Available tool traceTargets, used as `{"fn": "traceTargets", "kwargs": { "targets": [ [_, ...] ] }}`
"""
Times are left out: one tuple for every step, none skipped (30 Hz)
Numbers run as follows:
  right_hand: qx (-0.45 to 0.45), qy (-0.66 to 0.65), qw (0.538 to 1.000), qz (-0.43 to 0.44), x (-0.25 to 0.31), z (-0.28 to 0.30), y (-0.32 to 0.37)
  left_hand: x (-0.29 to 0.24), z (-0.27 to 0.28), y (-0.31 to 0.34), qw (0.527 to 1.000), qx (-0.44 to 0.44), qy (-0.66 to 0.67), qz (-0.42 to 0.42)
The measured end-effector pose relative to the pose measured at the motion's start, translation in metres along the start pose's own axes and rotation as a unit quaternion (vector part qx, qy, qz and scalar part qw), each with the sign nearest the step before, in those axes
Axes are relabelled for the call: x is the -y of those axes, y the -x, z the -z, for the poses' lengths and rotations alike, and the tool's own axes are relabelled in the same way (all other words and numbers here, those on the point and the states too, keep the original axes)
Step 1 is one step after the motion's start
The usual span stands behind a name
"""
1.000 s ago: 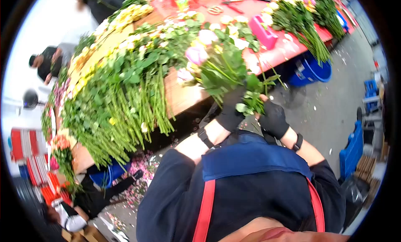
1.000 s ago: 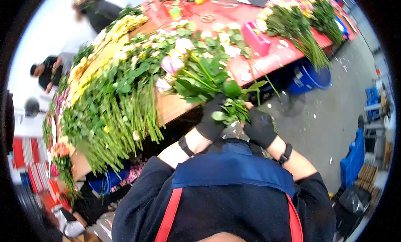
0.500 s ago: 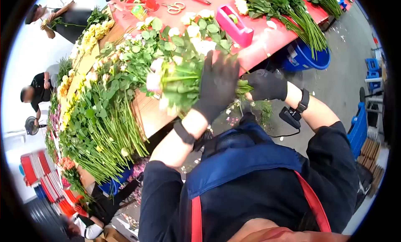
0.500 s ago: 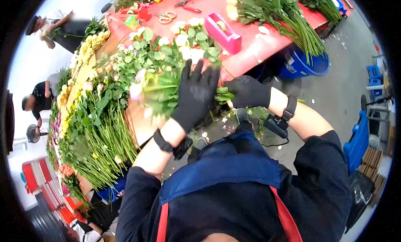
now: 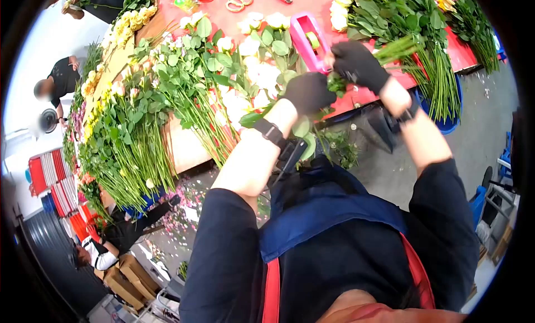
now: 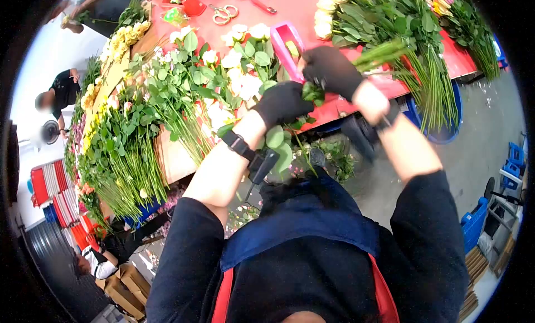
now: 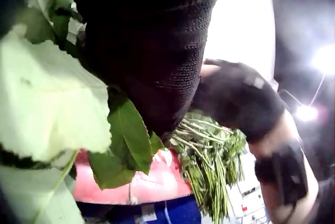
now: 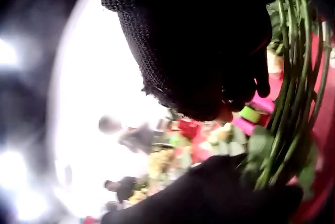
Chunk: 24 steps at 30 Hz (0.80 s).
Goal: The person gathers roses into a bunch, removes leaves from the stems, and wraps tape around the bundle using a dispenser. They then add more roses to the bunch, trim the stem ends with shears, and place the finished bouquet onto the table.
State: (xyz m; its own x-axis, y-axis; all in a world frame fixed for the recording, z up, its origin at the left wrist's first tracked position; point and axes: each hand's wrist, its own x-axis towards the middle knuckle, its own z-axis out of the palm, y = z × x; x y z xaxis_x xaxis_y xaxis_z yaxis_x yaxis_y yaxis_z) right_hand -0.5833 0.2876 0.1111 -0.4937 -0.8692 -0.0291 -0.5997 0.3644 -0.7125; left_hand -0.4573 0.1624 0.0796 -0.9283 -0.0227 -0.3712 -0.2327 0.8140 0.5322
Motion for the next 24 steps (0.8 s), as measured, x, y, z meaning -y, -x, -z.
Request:
{"fn": "traceTargets", "kwargs": {
  "targets": [
    [0.006, -0.010, 0.997, -0.073, 0.024, 0.006, 0.026, 0.002, 0.005, -0.006, 1.000, 0.012, 0.023, 0.012],
    [-0.033, 0.023, 0.999, 0.027, 0.016, 0.002, 0.054, 0.002, 0.013, -0.010, 0.995, 0.042, 0.088, 0.002],
    [-0.026, -0.064, 0.998, -0.003, 0.015, 0.000, 0.075, 0.011, 0.014, -0.013, 0.982, 0.050, 0.178, -0.025],
    [-0.042, -0.057, 0.997, -0.015, 0.010, -0.001, 0.085, 0.012, 0.015, -0.017, 0.984, 0.069, 0.153, -0.051],
    [-0.058, -0.050, 0.997, -0.026, 0.003, -0.004, 0.091, 0.011, 0.016, -0.020, 0.985, 0.088, 0.127, -0.076],
    [-0.073, -0.147, 0.986, -0.034, -0.007, -0.011, 0.094, -0.001, 0.021, -0.010, 0.969, 0.133, 0.193, -0.083],
    [-0.087, -0.243, 0.965, -0.039, -0.018, -0.021, 0.095, -0.016, 0.025, 0.004, 0.947, 0.174, 0.256, -0.089],
    [-0.098, -0.338, 0.935, -0.042, -0.027, -0.030, 0.093, -0.024, 0.023, 0.007, 0.944, 0.130, 0.282, -0.113],
    [-0.091, -0.311, 0.945, -0.032, -0.039, -0.034, 0.091, -0.031, 0.023, 0.011, 0.966, 0.109, 0.220, -0.076],
    [-0.084, -0.285, 0.955, -0.018, -0.054, -0.035, 0.088, -0.037, 0.026, 0.015, 0.983, 0.087, 0.156, -0.036],
    [-0.076, -0.260, 0.963, -0.003, -0.065, -0.036, 0.083, -0.044, 0.029, 0.021, 0.994, 0.064, 0.090, 0.006],
    [-0.009, -0.345, 0.935, -0.085, -0.063, -0.024, 0.075, -0.056, 0.033, 0.032, 0.998, 0.037, 0.047, -0.011],
    [-0.075, -0.155, 0.980, -0.100, -0.039, -0.009, 0.065, -0.065, 0.035, 0.042, 0.996, -0.023, 0.056, -0.071],
    [-0.125, -0.128, 0.984, 0.020, -0.037, -0.010, 0.057, -0.068, 0.028, 0.045, 0.993, -0.053, 0.048, -0.097],
    [-0.143, -0.061, 0.980, 0.120, -0.040, -0.012, 0.050, -0.066, 0.017, 0.046, 0.988, -0.085, 0.038, -0.120],
    [-0.171, 0.007, 0.961, 0.216, -0.043, -0.015, 0.042, -0.067, 0.012, 0.047, 0.962, -0.196, 0.076, -0.175],
    [-0.119, 0.098, 0.932, 0.328, -0.049, -0.010, 0.039, -0.067, 0.013, 0.051, 0.989, -0.105, 0.020, -0.105],
    [-0.081, 0.075, 0.960, 0.256, -0.061, -0.018, 0.047, -0.065, 0.014, 0.051, 0.991, -0.100, -0.010, -0.086],
    [-0.039, 0.125, 0.959, 0.250, -0.084, -0.029, 0.056, -0.063, 0.015, 0.050, 0.993, -0.093, -0.038, -0.069],
    [-0.063, 0.159, 0.960, 0.223, -0.080, -0.035, 0.069, -0.064, 0.018, 0.049, 0.992, -0.105, -0.037, -0.051],
    [-0.054, 0.163, 0.963, 0.209, -0.084, -0.048, 0.079, -0.063, 0.023, 0.051, 0.991, -0.123, -0.025, -0.047],
    [-0.082, 0.158, 0.968, 0.178, -0.095, -0.061, 0.086, -0.063, 0.026, 0.052, 0.991, -0.121, -0.019, -0.046],
    [-0.111, 0.154, 0.971, 0.147, -0.104, -0.069, 0.085, -0.063, 0.029, 0.052, 0.992, -0.119, -0.013, -0.048],
    [-0.155, 0.019, 0.984, 0.081, -0.083, -0.061, 0.076, -0.066, 0.031, 0.053, 0.994, -0.101, -0.009, -0.051]
  ]
}}
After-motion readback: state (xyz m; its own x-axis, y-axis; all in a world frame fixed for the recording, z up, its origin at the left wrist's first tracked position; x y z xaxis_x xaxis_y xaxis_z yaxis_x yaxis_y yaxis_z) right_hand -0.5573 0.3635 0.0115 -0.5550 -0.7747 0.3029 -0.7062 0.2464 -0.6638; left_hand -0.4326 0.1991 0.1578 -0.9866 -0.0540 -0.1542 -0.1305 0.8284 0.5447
